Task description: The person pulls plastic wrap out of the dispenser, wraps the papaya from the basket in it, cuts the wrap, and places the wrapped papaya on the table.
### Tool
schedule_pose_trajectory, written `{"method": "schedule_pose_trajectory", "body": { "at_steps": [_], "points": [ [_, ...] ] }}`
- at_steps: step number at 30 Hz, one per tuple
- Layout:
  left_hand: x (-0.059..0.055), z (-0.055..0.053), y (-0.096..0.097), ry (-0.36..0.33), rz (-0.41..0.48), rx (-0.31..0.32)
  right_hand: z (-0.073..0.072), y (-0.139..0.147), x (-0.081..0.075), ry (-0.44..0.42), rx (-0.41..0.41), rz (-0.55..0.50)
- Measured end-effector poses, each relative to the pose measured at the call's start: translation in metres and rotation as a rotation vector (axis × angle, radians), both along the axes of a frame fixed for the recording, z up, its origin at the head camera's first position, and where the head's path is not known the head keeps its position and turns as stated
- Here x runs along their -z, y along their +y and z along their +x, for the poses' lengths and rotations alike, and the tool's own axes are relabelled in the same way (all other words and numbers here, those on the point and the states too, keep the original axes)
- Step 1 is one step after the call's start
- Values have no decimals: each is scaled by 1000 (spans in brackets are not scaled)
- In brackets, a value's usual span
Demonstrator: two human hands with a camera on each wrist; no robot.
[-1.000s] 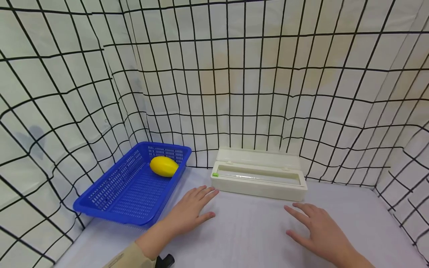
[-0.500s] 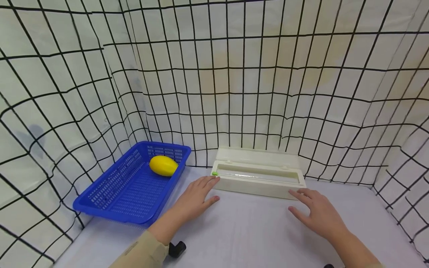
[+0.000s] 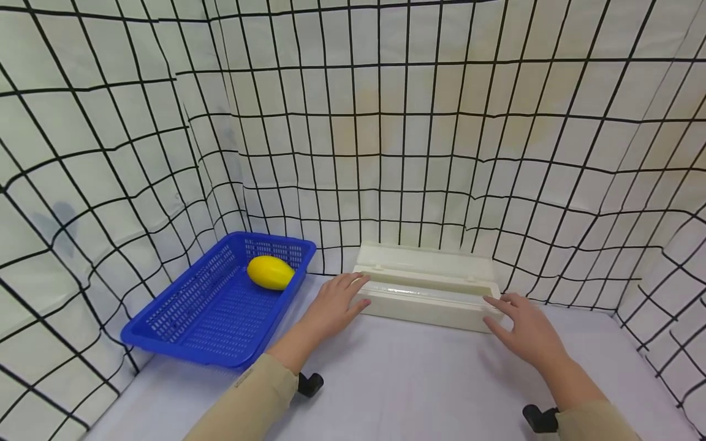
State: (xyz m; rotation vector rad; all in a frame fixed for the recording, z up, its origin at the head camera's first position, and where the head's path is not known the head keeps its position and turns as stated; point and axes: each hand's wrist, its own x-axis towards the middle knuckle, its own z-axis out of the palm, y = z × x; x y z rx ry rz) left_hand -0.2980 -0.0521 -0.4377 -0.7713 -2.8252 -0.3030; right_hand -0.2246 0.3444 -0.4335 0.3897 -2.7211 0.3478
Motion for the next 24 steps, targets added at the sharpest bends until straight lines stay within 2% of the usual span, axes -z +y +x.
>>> {"method": "schedule_pose_trajectory", "body": {
  "at_steps": [6, 12, 17, 24],
  "points": [
    [4, -20, 5, -15, -12, -2, -16, 3, -3, -93, 7, -18],
    [11, -35, 7, -62, -12, 14, -28, 6, 4, -151, 13, -14],
    [14, -40, 9, -75, 13, 10, -33, 5, 9, -167, 18, -3],
    [10, -42, 10, -64, 33, 9, -37, 2, 7, -149, 17, -5]
  ]
}}
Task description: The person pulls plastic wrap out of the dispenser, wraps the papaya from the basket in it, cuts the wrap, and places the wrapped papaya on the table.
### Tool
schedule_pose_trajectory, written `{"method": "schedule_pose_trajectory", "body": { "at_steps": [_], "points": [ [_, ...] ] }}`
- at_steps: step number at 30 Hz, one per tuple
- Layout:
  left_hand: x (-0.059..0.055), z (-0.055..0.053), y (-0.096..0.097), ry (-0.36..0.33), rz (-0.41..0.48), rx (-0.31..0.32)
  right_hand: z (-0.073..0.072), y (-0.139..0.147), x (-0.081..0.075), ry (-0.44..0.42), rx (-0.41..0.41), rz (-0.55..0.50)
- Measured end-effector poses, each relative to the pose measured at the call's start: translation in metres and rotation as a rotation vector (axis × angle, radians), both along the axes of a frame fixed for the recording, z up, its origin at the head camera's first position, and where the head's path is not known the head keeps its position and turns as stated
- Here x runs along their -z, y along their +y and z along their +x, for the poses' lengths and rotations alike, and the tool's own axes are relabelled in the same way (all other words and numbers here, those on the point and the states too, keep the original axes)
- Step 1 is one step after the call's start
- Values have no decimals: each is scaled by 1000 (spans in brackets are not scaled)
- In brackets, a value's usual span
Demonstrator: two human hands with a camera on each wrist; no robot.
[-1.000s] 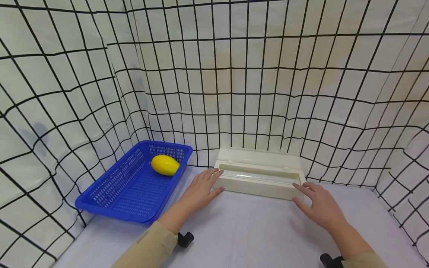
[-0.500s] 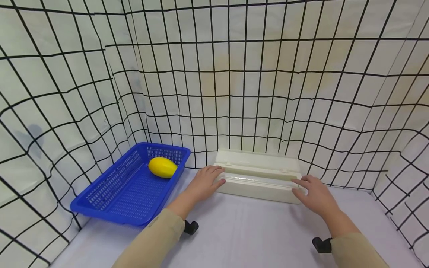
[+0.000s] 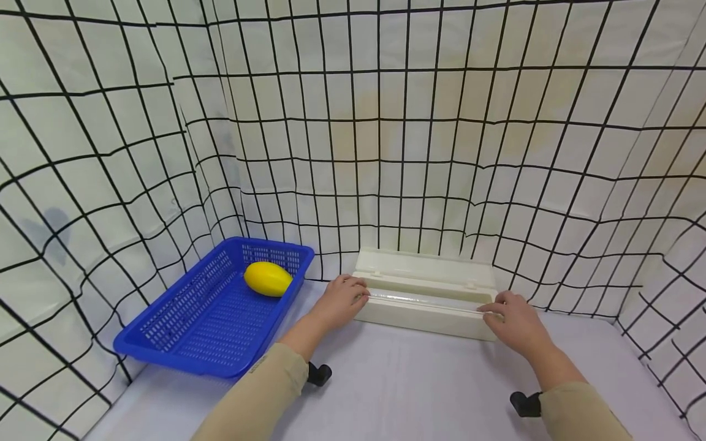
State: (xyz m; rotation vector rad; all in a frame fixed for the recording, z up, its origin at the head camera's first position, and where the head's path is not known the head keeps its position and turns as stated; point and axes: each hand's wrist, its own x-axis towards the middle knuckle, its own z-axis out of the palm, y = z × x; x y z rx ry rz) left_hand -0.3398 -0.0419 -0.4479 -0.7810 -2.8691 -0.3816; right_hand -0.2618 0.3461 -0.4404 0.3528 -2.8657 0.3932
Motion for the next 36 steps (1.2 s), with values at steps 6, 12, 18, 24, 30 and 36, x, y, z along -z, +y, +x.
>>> {"method": "schedule_pose_trajectory", "body": {
  "at_steps": [6, 12, 18, 24, 30, 36],
  "points": [
    [-1, -1, 2, -28, 61, -25, -2, -1, 0, -18, 14, -72],
    [-2, -2, 5, -22, 97, -47, -4, -2, 1, -37, 54, -150],
    [-1, -3, 7, -13, 127, -61, -4, -3, 3, -15, 55, -201],
    [3, -7, 8, -31, 177, -75, -1, -5, 1, 3, 56, -218],
    [4, -8, 10, -37, 208, -88, 0, -8, -1, 14, 65, -209],
    [3, -8, 13, 1, 258, -100, -3, -6, 3, 62, 66, -230]
  ]
}}
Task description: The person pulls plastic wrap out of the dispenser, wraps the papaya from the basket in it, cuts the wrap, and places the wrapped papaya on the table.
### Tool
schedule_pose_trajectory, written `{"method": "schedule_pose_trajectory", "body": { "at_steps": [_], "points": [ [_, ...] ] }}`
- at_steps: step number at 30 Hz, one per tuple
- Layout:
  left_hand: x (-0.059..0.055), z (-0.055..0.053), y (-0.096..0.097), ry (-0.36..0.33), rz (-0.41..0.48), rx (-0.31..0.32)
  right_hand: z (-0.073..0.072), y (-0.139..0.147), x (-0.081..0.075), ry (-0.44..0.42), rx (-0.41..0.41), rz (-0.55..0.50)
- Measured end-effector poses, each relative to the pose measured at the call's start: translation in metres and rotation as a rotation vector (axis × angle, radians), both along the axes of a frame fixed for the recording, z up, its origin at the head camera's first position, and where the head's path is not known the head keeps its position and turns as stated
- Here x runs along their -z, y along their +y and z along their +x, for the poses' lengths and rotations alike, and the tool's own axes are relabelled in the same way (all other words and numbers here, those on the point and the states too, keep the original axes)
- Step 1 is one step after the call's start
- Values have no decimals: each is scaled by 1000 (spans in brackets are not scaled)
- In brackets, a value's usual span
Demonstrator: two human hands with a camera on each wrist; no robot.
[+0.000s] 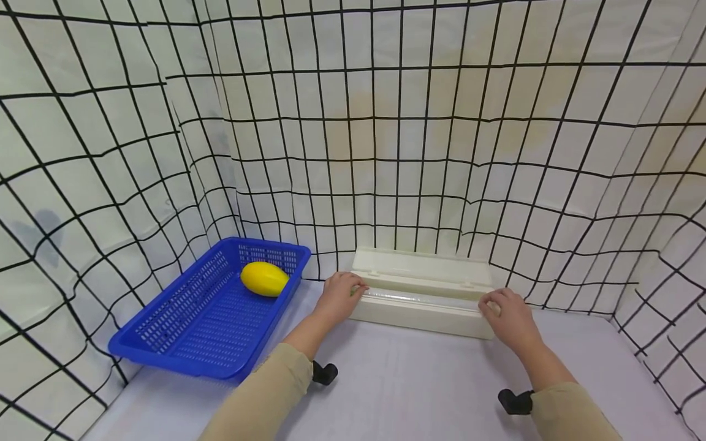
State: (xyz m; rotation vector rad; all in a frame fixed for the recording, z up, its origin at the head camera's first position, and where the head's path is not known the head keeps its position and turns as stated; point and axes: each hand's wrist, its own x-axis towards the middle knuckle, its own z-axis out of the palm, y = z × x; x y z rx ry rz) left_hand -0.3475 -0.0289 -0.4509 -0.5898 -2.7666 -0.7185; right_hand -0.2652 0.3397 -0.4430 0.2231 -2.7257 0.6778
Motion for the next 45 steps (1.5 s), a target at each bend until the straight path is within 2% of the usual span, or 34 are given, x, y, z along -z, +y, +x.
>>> {"method": "schedule_pose_trajectory", "body": {
  "at_steps": [5, 7, 12, 16, 26, 32, 45],
  "points": [
    [1, -2, -1, 67, 56, -7, 0, -1, 0, 8, 26, -30],
    [0, -2, -2, 59, 104, -1, 0, -3, -2, 2, 36, -54],
    [3, -4, -6, -20, 221, -6, 1, -7, -5, -16, 59, -109],
    [6, -6, -7, -35, 269, -20, 2, -8, -5, -17, 75, -136],
    [9, -3, -7, 24, 294, -50, 6, -7, -4, -17, 83, -208],
    [3, -2, -5, 77, 295, -50, 9, -6, -10, 50, 87, -215],
    [-6, -2, -6, 24, 377, -49, 10, -6, -18, 47, 156, -291]
  ]
}}
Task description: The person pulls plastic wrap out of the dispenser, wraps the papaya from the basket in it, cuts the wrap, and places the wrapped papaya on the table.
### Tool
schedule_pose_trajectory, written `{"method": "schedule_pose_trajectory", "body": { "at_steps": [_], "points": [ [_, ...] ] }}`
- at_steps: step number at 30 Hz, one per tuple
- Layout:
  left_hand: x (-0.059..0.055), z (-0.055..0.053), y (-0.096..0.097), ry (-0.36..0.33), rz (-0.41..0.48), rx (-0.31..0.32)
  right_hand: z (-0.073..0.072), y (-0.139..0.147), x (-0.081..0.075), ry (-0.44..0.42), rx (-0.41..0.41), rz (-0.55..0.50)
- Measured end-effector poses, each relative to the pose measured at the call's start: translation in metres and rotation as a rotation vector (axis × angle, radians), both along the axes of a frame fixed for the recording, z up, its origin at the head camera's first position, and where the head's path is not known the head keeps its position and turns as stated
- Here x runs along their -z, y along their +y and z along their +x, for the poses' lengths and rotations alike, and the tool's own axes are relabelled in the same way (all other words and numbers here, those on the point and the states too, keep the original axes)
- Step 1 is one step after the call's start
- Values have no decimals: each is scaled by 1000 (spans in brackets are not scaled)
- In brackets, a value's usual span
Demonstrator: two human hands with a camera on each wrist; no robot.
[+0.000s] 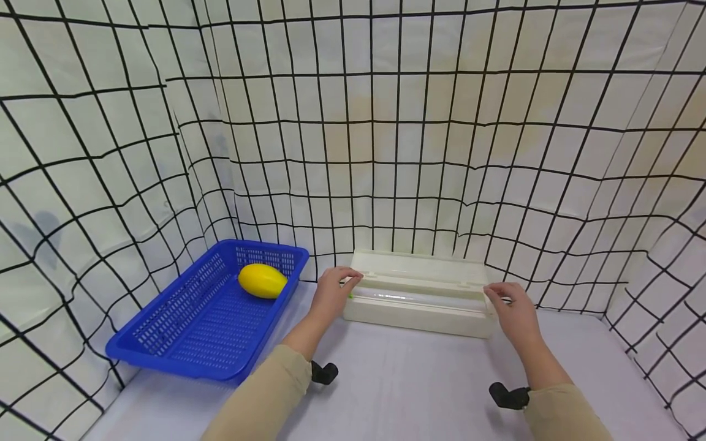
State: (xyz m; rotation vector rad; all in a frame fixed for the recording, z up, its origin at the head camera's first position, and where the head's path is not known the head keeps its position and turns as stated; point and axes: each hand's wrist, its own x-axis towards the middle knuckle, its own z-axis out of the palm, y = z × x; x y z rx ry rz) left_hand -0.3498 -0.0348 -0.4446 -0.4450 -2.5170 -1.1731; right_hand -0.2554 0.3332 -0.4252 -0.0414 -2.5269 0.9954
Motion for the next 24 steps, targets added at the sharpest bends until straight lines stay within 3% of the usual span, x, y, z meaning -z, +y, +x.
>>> {"method": "schedule_pose_trajectory", "body": {
  "at_steps": [8, 24],
  "points": [
    [-10, 2, -1, 55, 6, 29, 2, -1, -2, -14, 39, -97],
    [-31, 15, -3, 7, 27, 52, 9, -5, -12, -51, 82, -196]
  ]
}}
